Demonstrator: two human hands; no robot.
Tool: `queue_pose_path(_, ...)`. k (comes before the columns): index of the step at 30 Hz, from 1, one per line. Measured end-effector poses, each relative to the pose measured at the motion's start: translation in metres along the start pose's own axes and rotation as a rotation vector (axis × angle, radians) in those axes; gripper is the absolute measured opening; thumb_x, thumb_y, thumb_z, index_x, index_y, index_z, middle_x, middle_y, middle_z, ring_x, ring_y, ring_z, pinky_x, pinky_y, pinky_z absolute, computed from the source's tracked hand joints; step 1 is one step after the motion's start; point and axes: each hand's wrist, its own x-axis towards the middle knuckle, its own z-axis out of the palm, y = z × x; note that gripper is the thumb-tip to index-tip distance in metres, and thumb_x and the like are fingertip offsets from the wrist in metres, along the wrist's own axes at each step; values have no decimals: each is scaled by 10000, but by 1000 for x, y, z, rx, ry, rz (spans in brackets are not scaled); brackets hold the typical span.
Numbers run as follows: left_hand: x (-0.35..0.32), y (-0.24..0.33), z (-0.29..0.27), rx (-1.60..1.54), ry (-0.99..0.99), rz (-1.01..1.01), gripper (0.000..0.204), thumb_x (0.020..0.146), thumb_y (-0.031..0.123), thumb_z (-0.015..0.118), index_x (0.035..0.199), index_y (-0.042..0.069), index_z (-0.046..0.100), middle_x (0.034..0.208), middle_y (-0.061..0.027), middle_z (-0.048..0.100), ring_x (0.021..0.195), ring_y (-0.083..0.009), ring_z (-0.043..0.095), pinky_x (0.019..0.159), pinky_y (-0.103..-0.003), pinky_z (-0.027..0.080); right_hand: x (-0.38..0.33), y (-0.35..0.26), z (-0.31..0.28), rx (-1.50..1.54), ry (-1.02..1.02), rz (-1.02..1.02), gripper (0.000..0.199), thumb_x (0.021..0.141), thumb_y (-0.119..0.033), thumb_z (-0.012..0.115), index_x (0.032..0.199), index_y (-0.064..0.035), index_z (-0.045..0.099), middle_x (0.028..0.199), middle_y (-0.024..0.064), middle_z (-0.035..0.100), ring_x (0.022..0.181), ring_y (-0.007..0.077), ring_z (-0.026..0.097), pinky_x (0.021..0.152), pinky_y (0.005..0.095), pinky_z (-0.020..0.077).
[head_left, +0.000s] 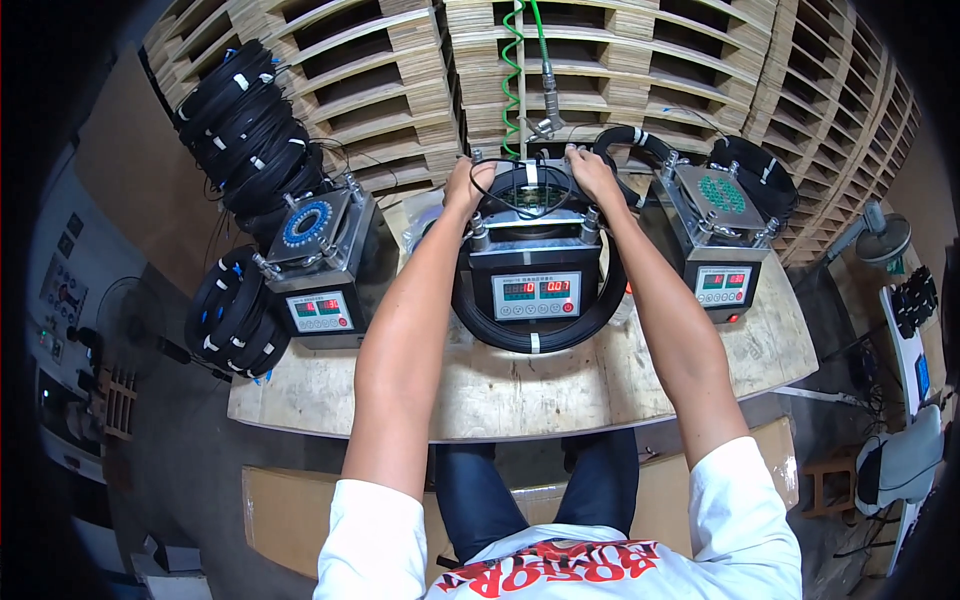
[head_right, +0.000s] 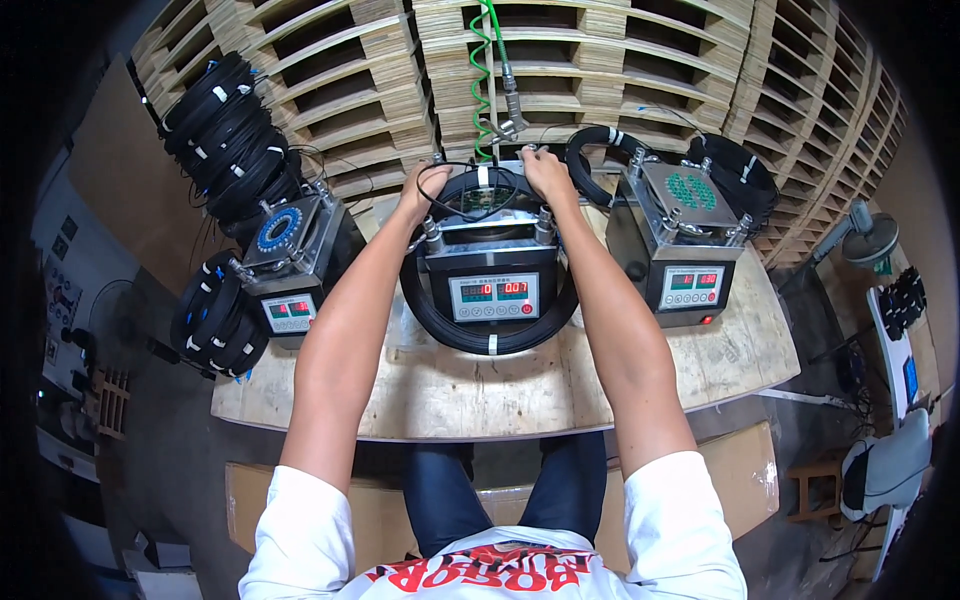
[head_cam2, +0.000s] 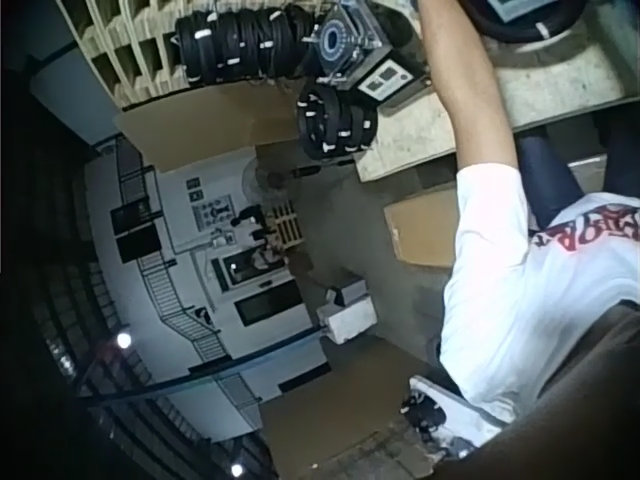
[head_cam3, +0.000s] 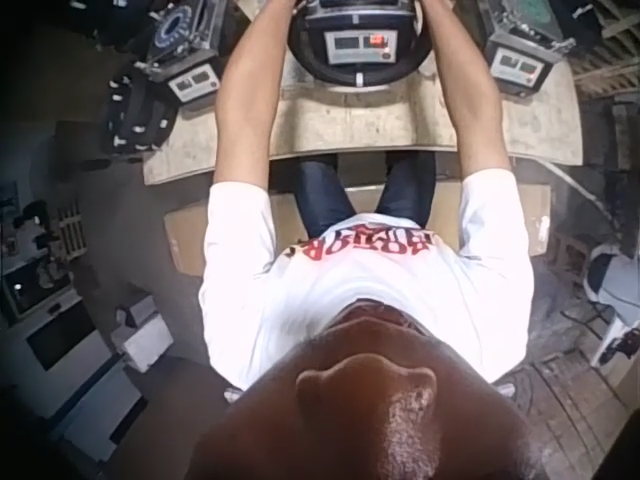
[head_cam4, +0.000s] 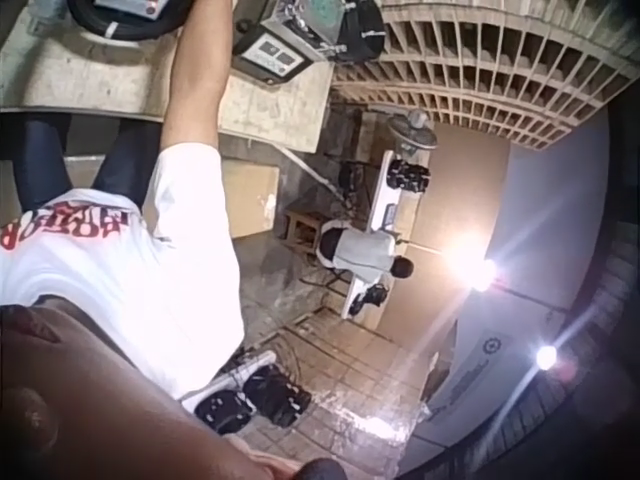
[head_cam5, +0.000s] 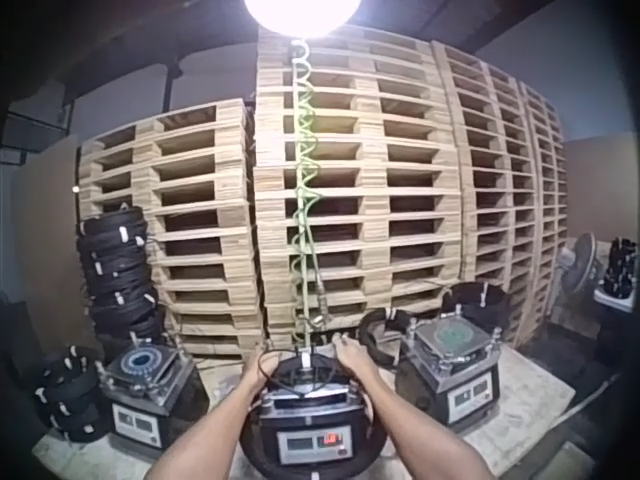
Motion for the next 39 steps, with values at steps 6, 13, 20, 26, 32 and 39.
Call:
queue_pose_path(6,5,-10,14,-181,-95,114,314,824,235,653,946,-52,692,837,-103,665,771,-198,613,683,-318,469,-8,1,-6,37,96,80,638,941,-594,429,1353,-133,584,1330,226,610,1273,407,546,1059,482,425)
queue_pose_path(13,26,-29,5,-36,-217,-39,637,815,510,658,1225,26,600,1192,-285,653,1145,-425,619,967,-433,463,-16,-14,-6,-46,37,149,693,945,-641,358,1380,-145,568,1420,217,544,1313,397,517,1087,504,398)
queue_pose_path(20,22,-21,10,26,-162,-67,670,807,545,661,1227,29,590,1214,-263,651,1157,-429,612,970,-429,465,-5,1,-4,34,35,8,701,978,-607,351,1273,-20,600,1338,279,572,1289,443,509,1070,471,394)
queue_pose_path(26,1,-15,11,-192,-217,161,476,752,413,678,917,-32,708,896,-241,718,896,-392,695,803,-431,506,-7,5,-8,20,60,23,679,959,-586,386,1335,-60,593,1367,252,569,1297,424,517,1090,474,398)
queue_pose_path(32,9,-21,5,-210,-124,161,461,739,383,660,856,-59,719,807,-267,702,841,-396,700,768,-438,506,-14,-8,-7,-9,35,99,678,943,-639,378,1360,-156,608,1384,216,572,1306,413,516,1098,480,396)
queue_pose_path(39,6,-5,2,-45,-122,52,500,757,404,615,948,-48,713,968,-304,702,975,-437,682,837,-459,504,-9,-5,-8,1,-17,5,658,965,-598,363,1315,-112,636,1344,246,584,1294,428,518,1107,464,387)
